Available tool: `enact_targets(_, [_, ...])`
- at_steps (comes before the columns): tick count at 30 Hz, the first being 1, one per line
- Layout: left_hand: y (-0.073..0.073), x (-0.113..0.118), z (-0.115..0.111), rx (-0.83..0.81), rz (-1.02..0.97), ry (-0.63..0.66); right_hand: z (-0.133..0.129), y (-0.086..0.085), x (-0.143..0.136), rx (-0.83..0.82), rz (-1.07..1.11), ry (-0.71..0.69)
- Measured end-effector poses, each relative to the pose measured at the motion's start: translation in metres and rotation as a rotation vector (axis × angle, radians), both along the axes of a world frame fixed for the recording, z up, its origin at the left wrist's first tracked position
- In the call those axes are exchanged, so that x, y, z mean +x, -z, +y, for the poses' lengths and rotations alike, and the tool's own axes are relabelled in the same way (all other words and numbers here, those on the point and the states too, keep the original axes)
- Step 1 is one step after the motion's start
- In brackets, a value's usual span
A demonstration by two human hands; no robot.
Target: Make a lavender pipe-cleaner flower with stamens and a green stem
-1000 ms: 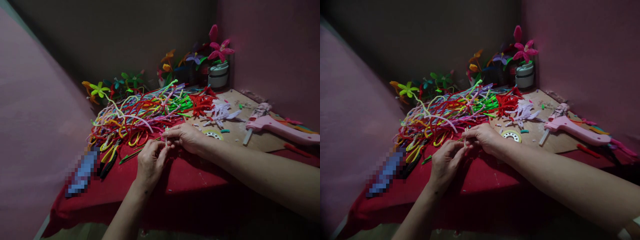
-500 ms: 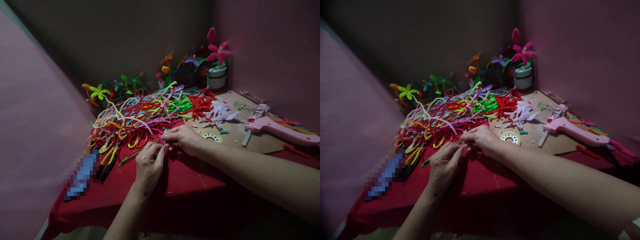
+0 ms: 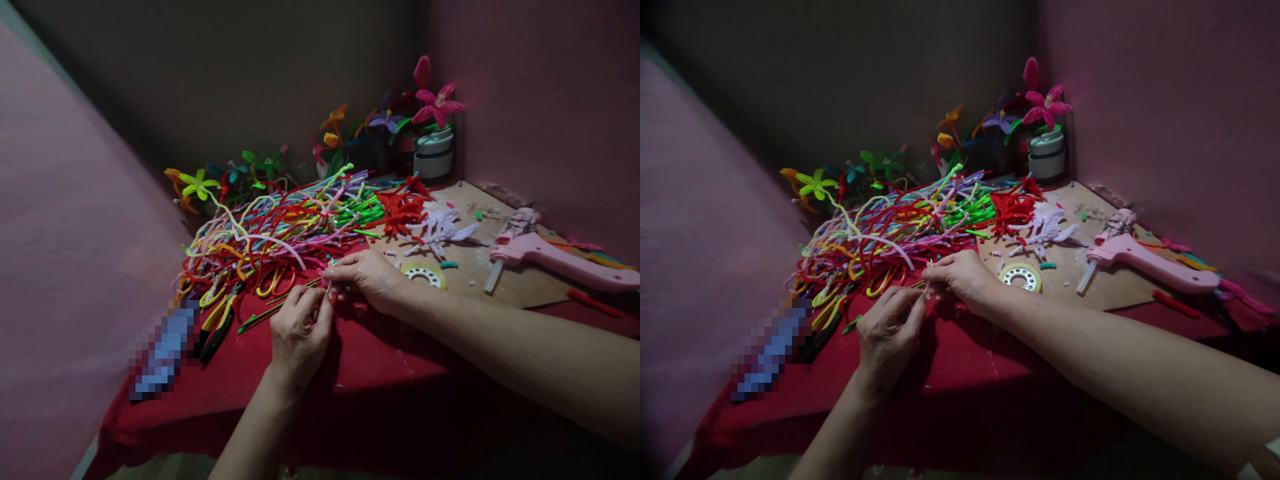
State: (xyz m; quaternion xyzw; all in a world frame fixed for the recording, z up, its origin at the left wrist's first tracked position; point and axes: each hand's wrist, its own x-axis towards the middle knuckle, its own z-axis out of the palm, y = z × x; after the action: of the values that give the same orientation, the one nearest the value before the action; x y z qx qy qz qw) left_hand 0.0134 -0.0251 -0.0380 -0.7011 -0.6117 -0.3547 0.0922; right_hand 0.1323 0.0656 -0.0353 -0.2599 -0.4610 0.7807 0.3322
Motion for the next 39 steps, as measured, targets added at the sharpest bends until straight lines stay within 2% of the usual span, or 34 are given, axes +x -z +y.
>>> enact_targets(13, [0.005,-0.003,-0.002,0.064,0.02,0.026,0.0,0.002,0.0,0.006,0.012,-0.014])
enact_targets(19, [0.004,0.0,-0.001,0.023,0.008,0.016,-0.001,-0.001,0.001,0.016,0.003,0.011])
enact_targets(23, [-0.004,0.0,-0.001,-0.096,-0.22,-0.006,0.0,-0.002,0.001,0.025,-0.027,0.07])
enact_targets(27, [-0.013,-0.006,-0.001,-0.27,-0.721,-0.065,0.0,-0.002,0.0,0.084,-0.04,0.119])
enact_targets(29, [-0.017,-0.008,0.002,-0.368,-0.887,-0.064,0.0,0.0,0.001,0.105,-0.047,0.121])
enact_targets(33, [-0.023,-0.007,0.007,-0.491,-0.961,-0.033,-0.001,0.002,0.002,0.105,-0.057,0.085])
enact_targets(39, [-0.033,0.002,0.014,-0.532,-1.017,0.002,-0.002,-0.002,0.003,0.127,-0.014,0.07])
